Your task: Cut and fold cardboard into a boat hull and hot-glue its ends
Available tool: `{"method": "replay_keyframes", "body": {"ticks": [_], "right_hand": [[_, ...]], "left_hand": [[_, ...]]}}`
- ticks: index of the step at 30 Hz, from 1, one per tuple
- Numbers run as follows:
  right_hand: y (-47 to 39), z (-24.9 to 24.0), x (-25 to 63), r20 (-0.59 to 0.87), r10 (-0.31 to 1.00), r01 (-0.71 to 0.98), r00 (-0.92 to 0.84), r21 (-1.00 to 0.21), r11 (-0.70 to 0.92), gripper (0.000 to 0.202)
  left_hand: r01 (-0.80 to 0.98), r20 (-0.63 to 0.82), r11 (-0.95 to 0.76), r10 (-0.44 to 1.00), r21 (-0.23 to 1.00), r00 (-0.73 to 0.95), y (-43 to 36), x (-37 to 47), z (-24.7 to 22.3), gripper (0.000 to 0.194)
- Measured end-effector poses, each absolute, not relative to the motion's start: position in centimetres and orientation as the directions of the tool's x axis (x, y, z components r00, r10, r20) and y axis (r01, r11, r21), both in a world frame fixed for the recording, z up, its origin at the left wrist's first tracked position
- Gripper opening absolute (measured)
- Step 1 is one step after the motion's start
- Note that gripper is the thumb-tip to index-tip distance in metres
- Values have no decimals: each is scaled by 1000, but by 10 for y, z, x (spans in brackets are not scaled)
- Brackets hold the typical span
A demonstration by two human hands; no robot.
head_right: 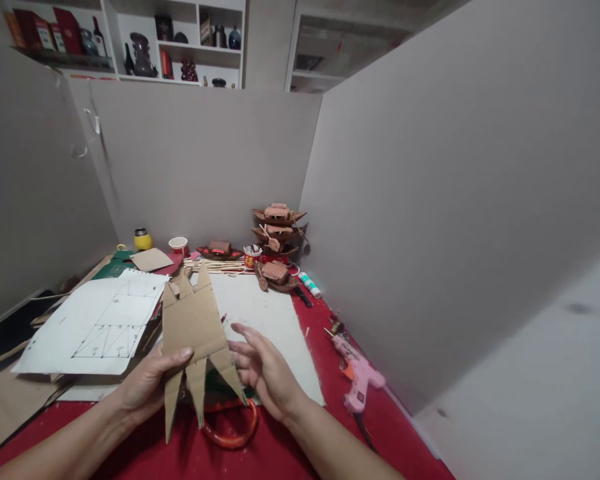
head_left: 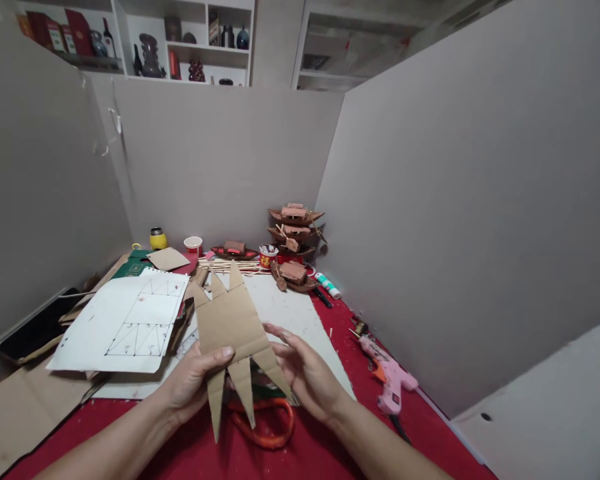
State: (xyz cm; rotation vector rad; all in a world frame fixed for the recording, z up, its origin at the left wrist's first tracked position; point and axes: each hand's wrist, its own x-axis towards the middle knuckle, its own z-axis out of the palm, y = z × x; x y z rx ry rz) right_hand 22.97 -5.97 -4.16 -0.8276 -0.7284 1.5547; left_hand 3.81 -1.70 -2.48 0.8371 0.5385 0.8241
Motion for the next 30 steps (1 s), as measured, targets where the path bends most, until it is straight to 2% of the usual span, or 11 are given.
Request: {"method": "replay_keyframes", "body": {"ticks": [2,6,13,17,20,23,25,26,27,28,30], "right_hand": [[-59,-44,229,-169,967,-592,-188,-767,-249,35],[-58,-45,232,-102,936,-578,-337,-762,-291,28],[-63,-43,234,-136,929,-539,-344,-782,-314,30],[-61,-41,240,-181,979,-557,-95,-805,-203,30],[-57,-35,249,-90,980,-527,179,-850,18,32],[-64,-30,245,25,944,-494,330,-847,196,29],[-77,-31,234,106,975,-445,197,-876,185,22],[-84,-33,227,117,989,-361,-88,-929,78,26],[-91,-35,221,110,930,-255,-350,-967,18,43],[-96,-38,216,128,883,-178,-453,-983,51,60],[-98,-41,213,134,897,-67,-420,-991,117,61]], "left_hand": [[-400,-82,385,797,832,598,-16,38,-26,30],[-349,-94,381,779,856,620,-17,40,-29,23],[-360,-112,447,740,819,663,-24,47,-27,28],[-429,-174,431,837,794,519,-13,39,-18,19],[-567,-211,299,953,767,218,7,25,-5,9],[-631,-135,144,989,762,63,24,11,6,6],[-641,-81,58,997,766,-6,29,6,8,8],[-638,-58,21,998,769,-37,31,4,8,11],[-633,-38,-12,997,774,-65,32,3,7,14],[-626,-19,-41,996,779,-89,33,3,6,16],[-605,12,-79,993,792,-114,34,3,2,20]]}}
